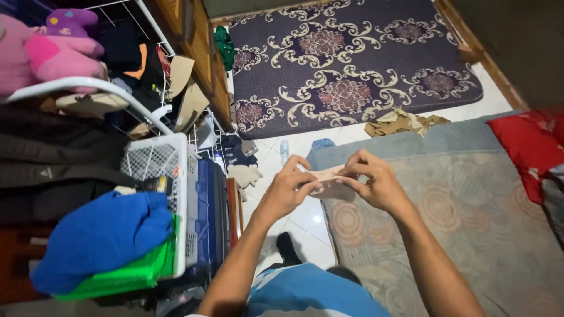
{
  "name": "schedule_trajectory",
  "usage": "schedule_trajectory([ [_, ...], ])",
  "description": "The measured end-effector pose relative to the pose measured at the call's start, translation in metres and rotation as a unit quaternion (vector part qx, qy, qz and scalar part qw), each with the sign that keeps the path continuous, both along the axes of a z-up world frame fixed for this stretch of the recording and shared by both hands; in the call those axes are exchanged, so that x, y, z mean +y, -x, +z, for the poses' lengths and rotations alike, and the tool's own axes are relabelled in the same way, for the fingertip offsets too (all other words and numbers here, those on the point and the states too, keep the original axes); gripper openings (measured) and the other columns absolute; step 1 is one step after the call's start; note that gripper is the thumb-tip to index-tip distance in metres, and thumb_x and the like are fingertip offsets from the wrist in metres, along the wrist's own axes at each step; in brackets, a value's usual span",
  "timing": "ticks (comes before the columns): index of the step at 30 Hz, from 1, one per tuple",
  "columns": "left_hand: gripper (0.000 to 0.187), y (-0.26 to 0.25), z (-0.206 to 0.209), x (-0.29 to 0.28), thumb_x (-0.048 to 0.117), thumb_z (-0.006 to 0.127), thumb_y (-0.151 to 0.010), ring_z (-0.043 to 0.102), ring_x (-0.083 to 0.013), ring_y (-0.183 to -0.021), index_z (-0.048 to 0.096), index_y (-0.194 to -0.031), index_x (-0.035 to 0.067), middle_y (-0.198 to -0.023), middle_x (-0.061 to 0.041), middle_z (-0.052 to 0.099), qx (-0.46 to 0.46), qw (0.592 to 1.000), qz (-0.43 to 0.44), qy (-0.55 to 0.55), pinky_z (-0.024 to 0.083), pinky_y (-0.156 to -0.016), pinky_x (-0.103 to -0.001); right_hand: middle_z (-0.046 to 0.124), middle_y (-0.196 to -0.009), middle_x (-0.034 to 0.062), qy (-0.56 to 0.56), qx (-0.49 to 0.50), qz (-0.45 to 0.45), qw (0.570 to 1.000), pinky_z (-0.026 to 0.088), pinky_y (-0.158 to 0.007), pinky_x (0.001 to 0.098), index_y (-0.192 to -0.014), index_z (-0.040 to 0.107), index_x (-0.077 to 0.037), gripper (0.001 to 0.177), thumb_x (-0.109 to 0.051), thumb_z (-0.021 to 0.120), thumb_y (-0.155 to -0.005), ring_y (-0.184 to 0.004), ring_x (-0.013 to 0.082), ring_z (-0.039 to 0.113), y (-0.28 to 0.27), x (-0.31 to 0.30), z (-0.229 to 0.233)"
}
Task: Sort and arrange various pieces of clothing and items from a basket onto a rack or shelves.
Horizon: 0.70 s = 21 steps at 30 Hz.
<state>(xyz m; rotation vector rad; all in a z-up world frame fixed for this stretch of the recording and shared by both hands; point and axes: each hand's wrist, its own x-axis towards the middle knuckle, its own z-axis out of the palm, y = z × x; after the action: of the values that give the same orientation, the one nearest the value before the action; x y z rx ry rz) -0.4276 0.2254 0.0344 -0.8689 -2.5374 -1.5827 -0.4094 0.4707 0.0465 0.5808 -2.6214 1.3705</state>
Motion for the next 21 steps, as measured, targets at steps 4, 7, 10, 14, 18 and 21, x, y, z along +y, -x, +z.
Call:
schedule_trajectory([
  [4, 0.009, 0.056, -0.011, -0.017, 0.007, 0.075, -0.085, 0.071, -0.0253, -0.077, 0.074, -0.093, 0.003, -0.111, -0.016, 0.064, -0.026, 0.999, -0.001, -0.026, 0.056, -0.071, -0.036, 0.066, -0.106, 0.0081, 0.012, 0.019, -0.032, 0.999, 0.054, -0.066, 0.0329, -0.088, 0.079, -0.008, 0.012, -0.009, 0.081, -0.076, -0.077, 0.018, 0.067, 0.05, -0.008, -0.003],
  [7, 0.012, 0.09, -0.008, -0.031, 0.009, 0.076, -0.089, 0.071, -0.0283, -0.086, 0.074, -0.099, 0.003, -0.095, -0.014, 0.071, 0.013, 1.0, 0.001, 0.014, 0.056, -0.078, -0.038, 0.073, -0.093, 0.0026, 0.011, 0.009, 0.027, 1.0, 0.054, -0.07, 0.0312, -0.089, 0.077, -0.009, 0.011, -0.011, 0.082, -0.08, -0.081, 0.0146, 0.069, 0.094, -0.01, -0.01],
  [10, 0.03, 0.116, 0.02, -0.037, 0.009, 0.073, -0.087, 0.07, -0.0303, -0.086, 0.064, -0.114, 0.002, -0.093, -0.015, 0.07, -0.082, 0.992, 0.081, 0.047, 0.055, -0.076, -0.039, 0.072, -0.079, 0.0044, -0.028, -0.104, -0.033, 0.994, 0.049, -0.065, 0.0346, -0.091, 0.079, -0.009, 0.014, -0.014, 0.085, -0.079, -0.07, 0.0178, 0.062, 0.136, -0.022, -0.006],
  [14, 0.031, 0.153, 0.011, -0.036, 0.007, 0.072, -0.082, 0.069, -0.037, -0.091, 0.065, -0.111, -0.001, -0.101, -0.019, 0.069, 0.044, 0.991, 0.118, 0.037, 0.054, -0.076, -0.044, 0.067, -0.078, 0.0062, 0.064, -0.018, 0.01, 0.998, 0.052, -0.069, 0.028, -0.109, 0.07, -0.004, 0.038, -0.017, 0.085, -0.077, -0.075, 0.0104, 0.063, 0.194, -0.041, -0.031],
  [18, 0.016, 0.193, -0.016, -0.005, 0.015, 0.074, -0.085, 0.071, -0.0365, -0.077, 0.067, -0.092, 0.003, -0.085, -0.018, 0.07, 0.049, 0.946, 0.309, 0.089, 0.055, -0.069, -0.045, 0.07, -0.069, 0.0061, 0.121, -0.041, -0.069, 0.989, 0.05, -0.056, 0.0298, -0.09, 0.07, -0.002, 0.016, -0.017, 0.076, -0.088, -0.063, 0.0116, 0.061, 0.24, -0.073, -0.047],
  [21, 0.02, 0.212, -0.021, 0.022, 0.018, 0.076, -0.084, 0.071, -0.0357, -0.074, 0.066, -0.09, 0.001, -0.081, -0.019, 0.07, 0.039, 0.923, 0.377, 0.071, 0.055, -0.067, -0.045, 0.067, -0.066, 0.0091, 0.123, -0.039, -0.094, 0.987, 0.05, -0.054, 0.0325, -0.087, 0.065, 0.001, 0.024, -0.021, 0.074, -0.091, -0.06, 0.0153, 0.063, 0.264, -0.082, -0.05],
])
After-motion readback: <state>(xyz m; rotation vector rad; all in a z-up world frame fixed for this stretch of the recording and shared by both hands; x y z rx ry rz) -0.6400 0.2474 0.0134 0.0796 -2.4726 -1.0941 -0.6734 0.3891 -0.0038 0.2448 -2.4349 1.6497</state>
